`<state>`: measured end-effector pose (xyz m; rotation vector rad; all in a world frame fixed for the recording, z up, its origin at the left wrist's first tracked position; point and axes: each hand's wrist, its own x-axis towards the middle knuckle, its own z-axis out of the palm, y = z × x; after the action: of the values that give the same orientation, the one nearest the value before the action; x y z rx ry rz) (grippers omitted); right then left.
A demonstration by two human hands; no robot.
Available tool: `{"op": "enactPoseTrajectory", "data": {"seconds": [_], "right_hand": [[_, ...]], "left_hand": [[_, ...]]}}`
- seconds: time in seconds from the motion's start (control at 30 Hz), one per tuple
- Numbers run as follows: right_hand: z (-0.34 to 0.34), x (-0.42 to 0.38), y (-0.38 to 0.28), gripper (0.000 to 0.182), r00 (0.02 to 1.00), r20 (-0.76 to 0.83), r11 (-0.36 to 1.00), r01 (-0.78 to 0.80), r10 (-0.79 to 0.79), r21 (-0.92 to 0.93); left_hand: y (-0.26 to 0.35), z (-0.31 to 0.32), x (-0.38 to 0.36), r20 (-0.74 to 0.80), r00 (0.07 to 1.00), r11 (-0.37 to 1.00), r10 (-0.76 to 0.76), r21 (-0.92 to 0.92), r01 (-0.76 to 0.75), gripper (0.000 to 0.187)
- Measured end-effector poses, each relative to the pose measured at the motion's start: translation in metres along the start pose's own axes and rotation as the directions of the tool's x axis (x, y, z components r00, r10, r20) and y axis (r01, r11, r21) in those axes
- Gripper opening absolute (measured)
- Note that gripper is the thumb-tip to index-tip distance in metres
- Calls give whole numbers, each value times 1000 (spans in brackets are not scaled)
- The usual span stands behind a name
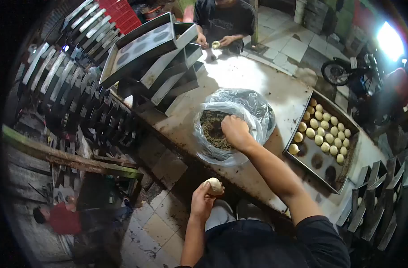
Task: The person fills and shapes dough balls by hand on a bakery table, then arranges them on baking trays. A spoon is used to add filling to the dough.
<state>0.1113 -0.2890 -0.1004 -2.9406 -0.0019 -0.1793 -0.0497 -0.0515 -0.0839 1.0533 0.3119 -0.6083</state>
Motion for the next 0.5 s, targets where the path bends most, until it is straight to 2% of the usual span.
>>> {"op": "enactPoseTrajectory", "data": {"seconds": [0.1,0.2,0.27,0.33,0.43,0.5], "right_hand": [[-11,5,-3,18,996,-52,975,-64,77,213],[23,23,-13,16,958,-35,933,-267,284,241],[24,24,-11,17,954,99,891,-301,284,341],[-4,24,-9,19,925,254,828,-369,283,422],[-5,29,-24,16,913,225,851,-400,339,341],[27,30,-19,18,931,153,798,-362,330,481]], "left_hand": [[13,9,1,63,997,999,31,-18,-30,32],[36,-3,16,75,996,997,53,45,-56,28],[60,-7,29,94,990,993,107,36,-111,26],[81,-21,48,108,984,985,145,78,-154,30],[109,-32,84,130,984,985,122,102,-136,39],[128,-33,113,198,974,983,114,118,-139,39]]}}
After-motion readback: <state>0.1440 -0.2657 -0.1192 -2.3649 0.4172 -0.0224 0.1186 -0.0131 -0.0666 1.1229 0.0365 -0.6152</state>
